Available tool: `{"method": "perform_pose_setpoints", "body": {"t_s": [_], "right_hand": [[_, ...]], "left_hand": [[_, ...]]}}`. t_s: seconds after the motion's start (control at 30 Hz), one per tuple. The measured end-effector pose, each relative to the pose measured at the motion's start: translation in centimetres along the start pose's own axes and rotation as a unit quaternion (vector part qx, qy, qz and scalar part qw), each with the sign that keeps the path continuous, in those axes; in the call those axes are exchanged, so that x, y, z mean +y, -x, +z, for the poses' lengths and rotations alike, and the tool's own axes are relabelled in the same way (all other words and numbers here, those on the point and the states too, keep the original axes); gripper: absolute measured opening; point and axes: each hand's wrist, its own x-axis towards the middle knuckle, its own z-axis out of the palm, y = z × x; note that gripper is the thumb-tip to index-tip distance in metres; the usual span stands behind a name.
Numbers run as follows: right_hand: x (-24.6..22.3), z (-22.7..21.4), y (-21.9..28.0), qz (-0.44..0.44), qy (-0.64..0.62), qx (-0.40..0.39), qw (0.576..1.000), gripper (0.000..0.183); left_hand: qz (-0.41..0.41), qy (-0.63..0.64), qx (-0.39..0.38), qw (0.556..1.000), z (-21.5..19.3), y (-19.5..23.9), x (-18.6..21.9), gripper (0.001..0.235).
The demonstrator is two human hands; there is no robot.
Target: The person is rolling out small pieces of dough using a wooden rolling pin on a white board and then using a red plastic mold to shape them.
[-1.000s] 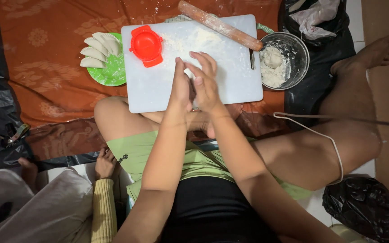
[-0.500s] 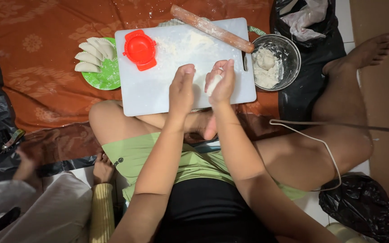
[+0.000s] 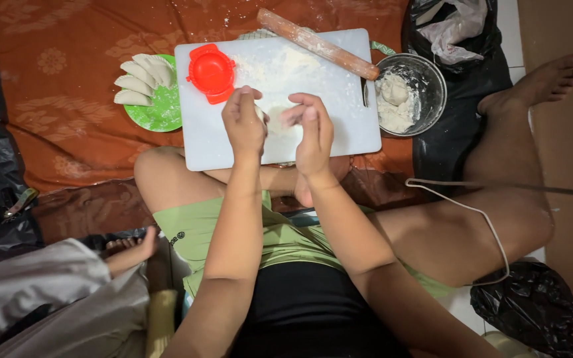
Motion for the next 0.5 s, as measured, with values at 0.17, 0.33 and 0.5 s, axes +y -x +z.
{"method": "perform_pose_setpoints", "body": {"t_s": [0.17, 0.33, 0.5], "right_hand": [[0.2, 0.7, 0.4, -0.150, 0.062, -0.027, 0.986, 0.061], [3.9, -1.1, -1.2, -0.210, 0.179, -0.088, 0.957, 0.070], [6.8, -5.6, -3.0, -0.127, 0.157, -0.046, 0.978, 0.066]], "left_hand": [[-0.088, 0.006, -0.065, 0.994, 1.0, 1.6, 2.0, 0.044], [-0.208, -0.026, -0.165, 0.964, 2.1, 3.1, 2.6, 0.093], [-0.246, -0.094, -0.344, 0.901, 2.3, 5.4, 7.3, 0.105]]}}
